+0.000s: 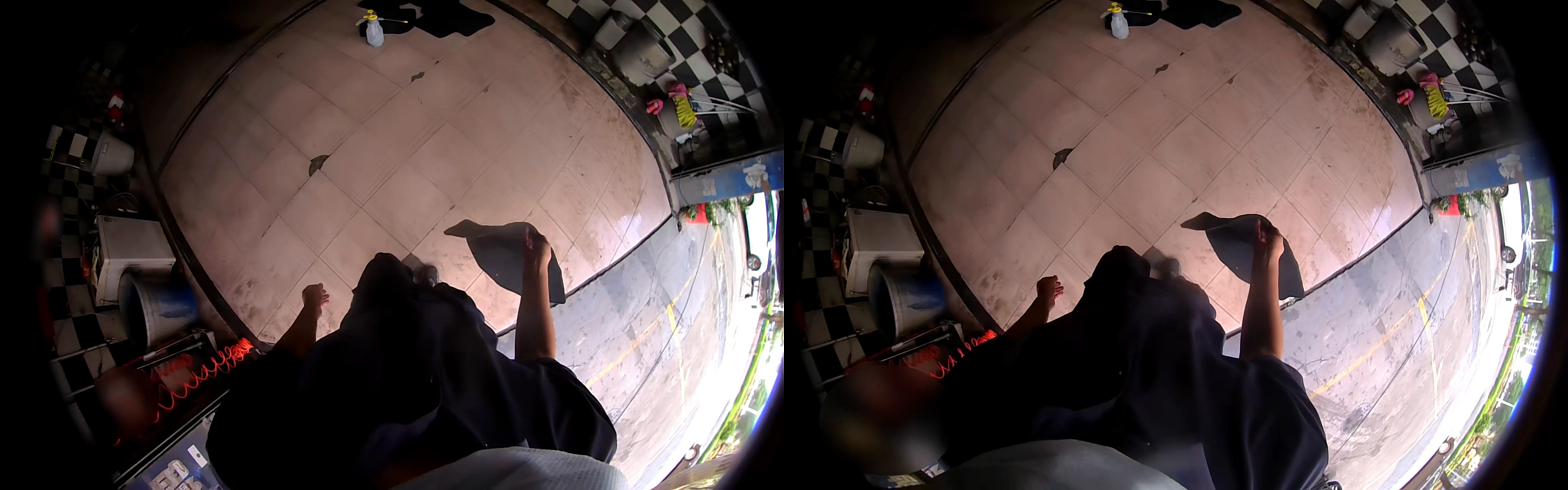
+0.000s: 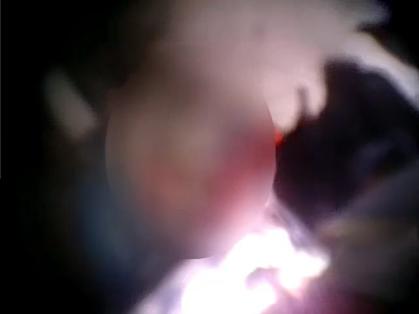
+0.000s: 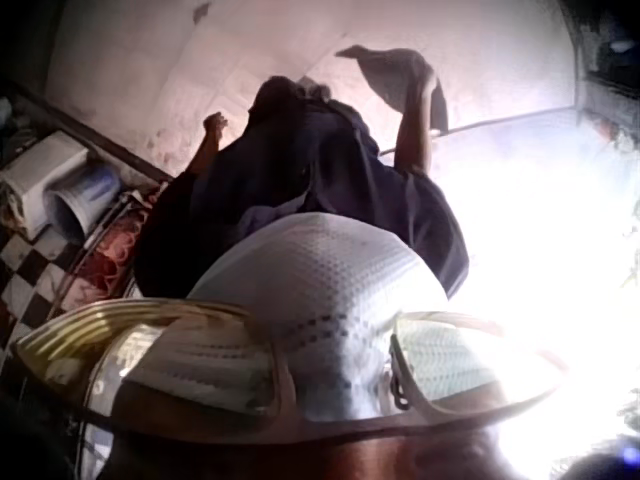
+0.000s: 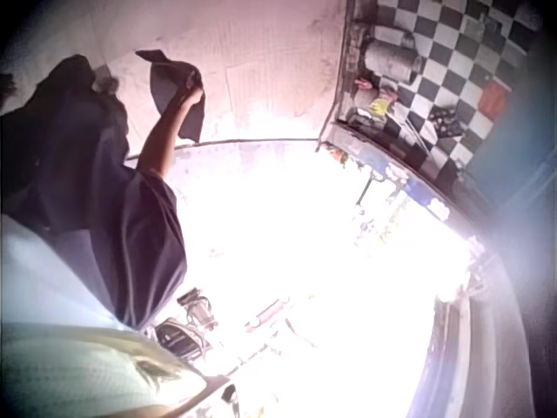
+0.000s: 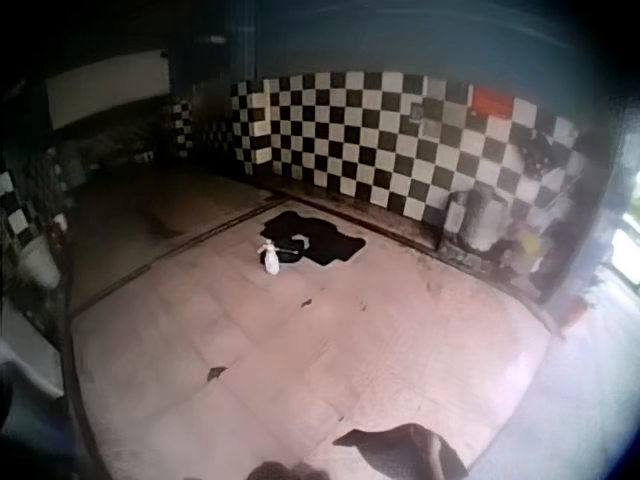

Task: The person removes floor mats from a white car, carries them into a garage, and sprays them with a cleaning solution from a yellow spray bottle. The person then refills the spray bottle from a bucket of water.

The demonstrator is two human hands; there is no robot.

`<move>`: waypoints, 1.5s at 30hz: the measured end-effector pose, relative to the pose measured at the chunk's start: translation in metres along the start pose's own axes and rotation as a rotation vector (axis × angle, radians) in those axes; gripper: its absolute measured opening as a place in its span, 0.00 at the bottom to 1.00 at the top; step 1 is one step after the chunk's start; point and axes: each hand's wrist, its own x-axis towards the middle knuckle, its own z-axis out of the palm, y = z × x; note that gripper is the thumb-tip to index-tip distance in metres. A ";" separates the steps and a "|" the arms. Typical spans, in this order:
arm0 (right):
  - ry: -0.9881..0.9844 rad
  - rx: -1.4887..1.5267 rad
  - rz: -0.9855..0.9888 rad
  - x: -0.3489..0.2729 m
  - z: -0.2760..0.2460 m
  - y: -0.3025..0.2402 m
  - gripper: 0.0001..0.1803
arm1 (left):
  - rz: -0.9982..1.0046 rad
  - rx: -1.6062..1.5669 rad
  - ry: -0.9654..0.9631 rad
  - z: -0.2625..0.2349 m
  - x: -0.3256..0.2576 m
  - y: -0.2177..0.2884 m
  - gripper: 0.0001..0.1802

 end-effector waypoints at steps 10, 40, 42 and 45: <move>-0.433 -1.549 -1.169 0.310 0.324 0.008 0.27 | -0.178 -0.220 -0.084 0.101 0.154 0.179 0.10; -0.290 -1.157 0.285 0.473 1.095 0.494 0.13 | -0.239 -0.367 0.195 0.227 0.388 0.840 0.19; -0.434 -1.187 0.245 0.487 1.138 0.522 0.13 | -0.184 -0.416 0.154 0.216 0.423 0.877 0.18; -0.688 -1.418 0.153 0.488 1.198 0.573 0.11 | -0.105 -0.506 0.163 0.172 0.485 0.927 0.16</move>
